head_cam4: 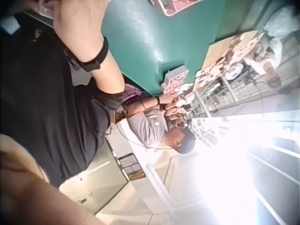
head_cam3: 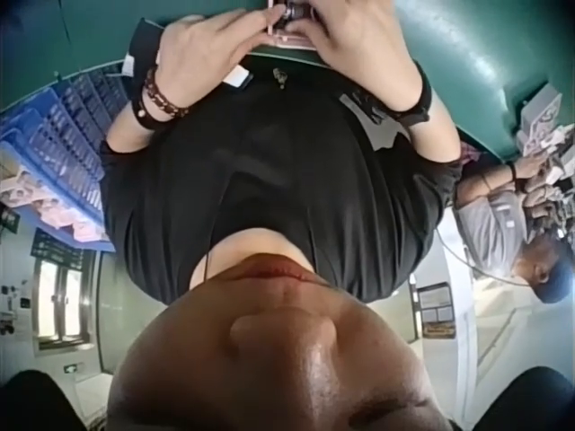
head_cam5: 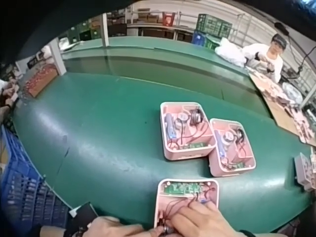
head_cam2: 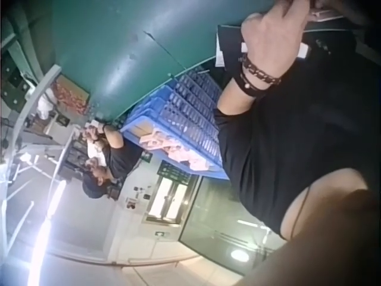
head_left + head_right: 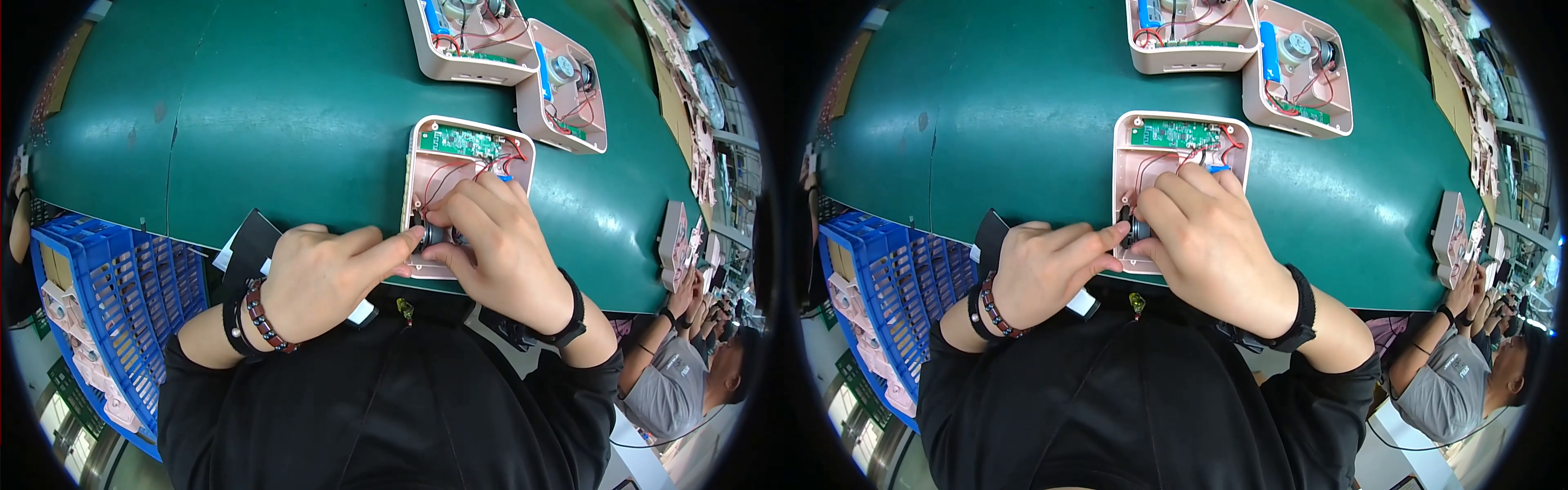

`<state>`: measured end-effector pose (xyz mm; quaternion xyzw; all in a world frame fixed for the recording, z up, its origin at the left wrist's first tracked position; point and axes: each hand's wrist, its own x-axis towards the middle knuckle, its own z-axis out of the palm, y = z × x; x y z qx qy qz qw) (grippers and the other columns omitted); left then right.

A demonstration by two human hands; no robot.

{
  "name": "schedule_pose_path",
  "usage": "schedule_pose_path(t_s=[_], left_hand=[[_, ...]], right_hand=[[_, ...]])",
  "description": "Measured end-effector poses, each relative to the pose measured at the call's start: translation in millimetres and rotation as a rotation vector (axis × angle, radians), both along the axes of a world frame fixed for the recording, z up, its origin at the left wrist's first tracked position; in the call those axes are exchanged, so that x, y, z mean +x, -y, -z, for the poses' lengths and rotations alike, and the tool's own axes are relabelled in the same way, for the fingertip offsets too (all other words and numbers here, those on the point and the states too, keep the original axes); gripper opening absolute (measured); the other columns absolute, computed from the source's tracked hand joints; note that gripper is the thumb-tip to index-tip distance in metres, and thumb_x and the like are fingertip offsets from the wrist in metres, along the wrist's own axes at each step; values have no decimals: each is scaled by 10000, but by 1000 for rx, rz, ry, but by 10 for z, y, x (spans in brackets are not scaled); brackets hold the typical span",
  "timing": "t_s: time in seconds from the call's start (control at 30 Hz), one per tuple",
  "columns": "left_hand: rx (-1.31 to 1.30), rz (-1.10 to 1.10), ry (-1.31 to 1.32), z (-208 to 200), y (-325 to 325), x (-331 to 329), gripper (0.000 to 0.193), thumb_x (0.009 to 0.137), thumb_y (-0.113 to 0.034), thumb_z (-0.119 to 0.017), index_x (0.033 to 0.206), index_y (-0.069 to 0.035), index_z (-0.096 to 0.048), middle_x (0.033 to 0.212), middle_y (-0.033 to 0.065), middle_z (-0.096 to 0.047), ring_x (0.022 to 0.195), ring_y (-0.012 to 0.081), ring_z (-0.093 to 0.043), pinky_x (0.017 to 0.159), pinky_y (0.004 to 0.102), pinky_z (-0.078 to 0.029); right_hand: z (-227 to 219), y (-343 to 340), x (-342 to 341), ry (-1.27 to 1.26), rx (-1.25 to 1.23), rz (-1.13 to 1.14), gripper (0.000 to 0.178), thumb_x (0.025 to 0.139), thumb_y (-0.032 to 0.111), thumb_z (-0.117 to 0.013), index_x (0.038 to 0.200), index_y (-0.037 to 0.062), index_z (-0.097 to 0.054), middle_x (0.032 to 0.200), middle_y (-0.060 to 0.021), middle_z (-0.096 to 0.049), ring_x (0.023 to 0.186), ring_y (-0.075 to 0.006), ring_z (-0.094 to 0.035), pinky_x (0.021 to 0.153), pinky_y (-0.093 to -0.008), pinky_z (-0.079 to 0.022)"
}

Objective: The person peels small pieces of tape from a sheet and presses them onto the wires inside several pink plastic housings before moving the units down the line.

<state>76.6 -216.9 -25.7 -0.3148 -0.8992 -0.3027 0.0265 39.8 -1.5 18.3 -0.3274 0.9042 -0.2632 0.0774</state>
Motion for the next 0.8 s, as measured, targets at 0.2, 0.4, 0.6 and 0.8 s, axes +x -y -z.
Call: schedule_pose_path(t_s=[0.2, 0.4, 0.6, 0.8], left_hand=[[-146, 24, -8, -29, 7, -47, 249, 832, -247, -701, 1062, -155, -677, 662, -25, -591, 518, 153, -551, 449, 277, -395], [-169, 29, -98, 5, -34, -38, 166, 872, -212, -653, 1034, -181, -669, 619, -13, -557, 492, 155, -559, 452, 277, -424], [-143, 62, -37, -416, 82, -358, 169, 895, -205, -657, 1048, -132, -665, 647, 28, -618, 529, 195, -617, 463, 301, -445], [190, -284, -309, -935, -104, -468, 121, 927, -213, -629, 1000, -117, -625, 705, 86, -651, 610, 265, -653, 464, 354, -446]], right_hand=[[5, 67, -9, -108, 82, -15, 272, 663, 94, -773, 860, 80, -587, 840, -41, -553, 794, -252, -507, 692, -377, -349], [-29, 79, 49, -179, 116, 0, 264, 672, 113, -764, 860, 87, -580, 840, -41, -544, 796, -258, -513, 687, -382, -339], [180, 42, -43, -259, -63, -8, 288, 704, 155, -774, 902, 57, -589, 883, -65, -572, 861, -301, -554, 721, -396, -385], [47, 168, -185, -160, -434, -29, 326, 801, 141, -753, 1044, 18, -574, 1003, -105, -596, 962, -274, -601, 832, -390, -454]])
